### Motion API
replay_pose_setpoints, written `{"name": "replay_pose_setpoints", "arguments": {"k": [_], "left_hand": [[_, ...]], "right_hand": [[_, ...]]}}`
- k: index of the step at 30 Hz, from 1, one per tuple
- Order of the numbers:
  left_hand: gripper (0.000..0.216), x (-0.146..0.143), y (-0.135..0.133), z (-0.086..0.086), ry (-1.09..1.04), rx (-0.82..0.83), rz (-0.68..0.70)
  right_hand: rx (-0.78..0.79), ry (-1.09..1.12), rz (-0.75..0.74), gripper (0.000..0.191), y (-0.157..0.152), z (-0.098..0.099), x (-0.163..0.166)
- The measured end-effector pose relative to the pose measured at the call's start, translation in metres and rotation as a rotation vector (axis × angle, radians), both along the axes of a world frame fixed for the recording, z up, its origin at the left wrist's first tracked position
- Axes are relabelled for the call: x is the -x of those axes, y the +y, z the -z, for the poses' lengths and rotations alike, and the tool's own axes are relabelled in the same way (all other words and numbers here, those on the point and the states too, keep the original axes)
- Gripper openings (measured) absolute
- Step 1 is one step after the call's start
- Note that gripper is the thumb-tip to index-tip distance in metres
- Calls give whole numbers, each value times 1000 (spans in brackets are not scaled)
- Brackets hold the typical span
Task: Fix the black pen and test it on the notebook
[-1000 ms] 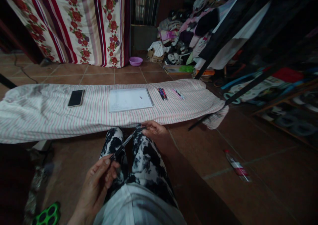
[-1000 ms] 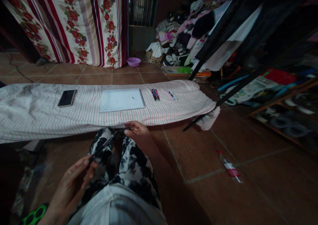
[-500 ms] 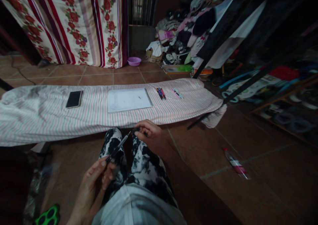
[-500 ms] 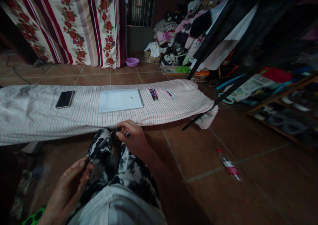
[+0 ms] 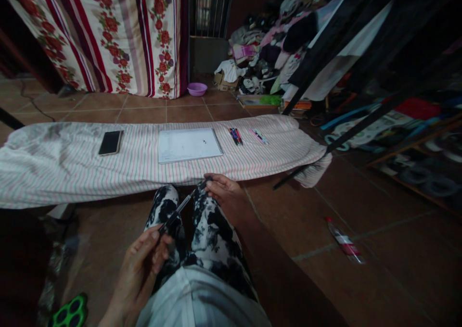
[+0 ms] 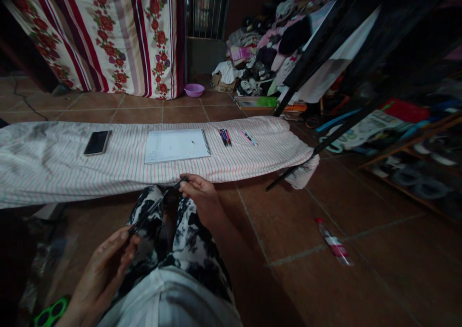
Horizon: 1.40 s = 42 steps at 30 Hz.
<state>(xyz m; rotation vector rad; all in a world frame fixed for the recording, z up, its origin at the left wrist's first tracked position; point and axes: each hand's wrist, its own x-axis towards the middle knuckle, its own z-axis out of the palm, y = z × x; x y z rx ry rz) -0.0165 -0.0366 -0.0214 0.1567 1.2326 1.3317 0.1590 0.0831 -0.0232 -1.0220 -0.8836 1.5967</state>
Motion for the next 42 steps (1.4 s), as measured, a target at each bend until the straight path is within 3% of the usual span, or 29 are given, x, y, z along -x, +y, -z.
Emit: {"name": "replay_pose_setpoints", "arguments": {"k": [5, 42], "left_hand": [[42, -2, 0, 2, -4, 0, 23], [33, -7, 2, 1, 24, -47, 70]], "right_hand": [[59, 39, -6, 29, -3, -3, 2], [-44, -23, -93, 27, -7, -1, 3]]}}
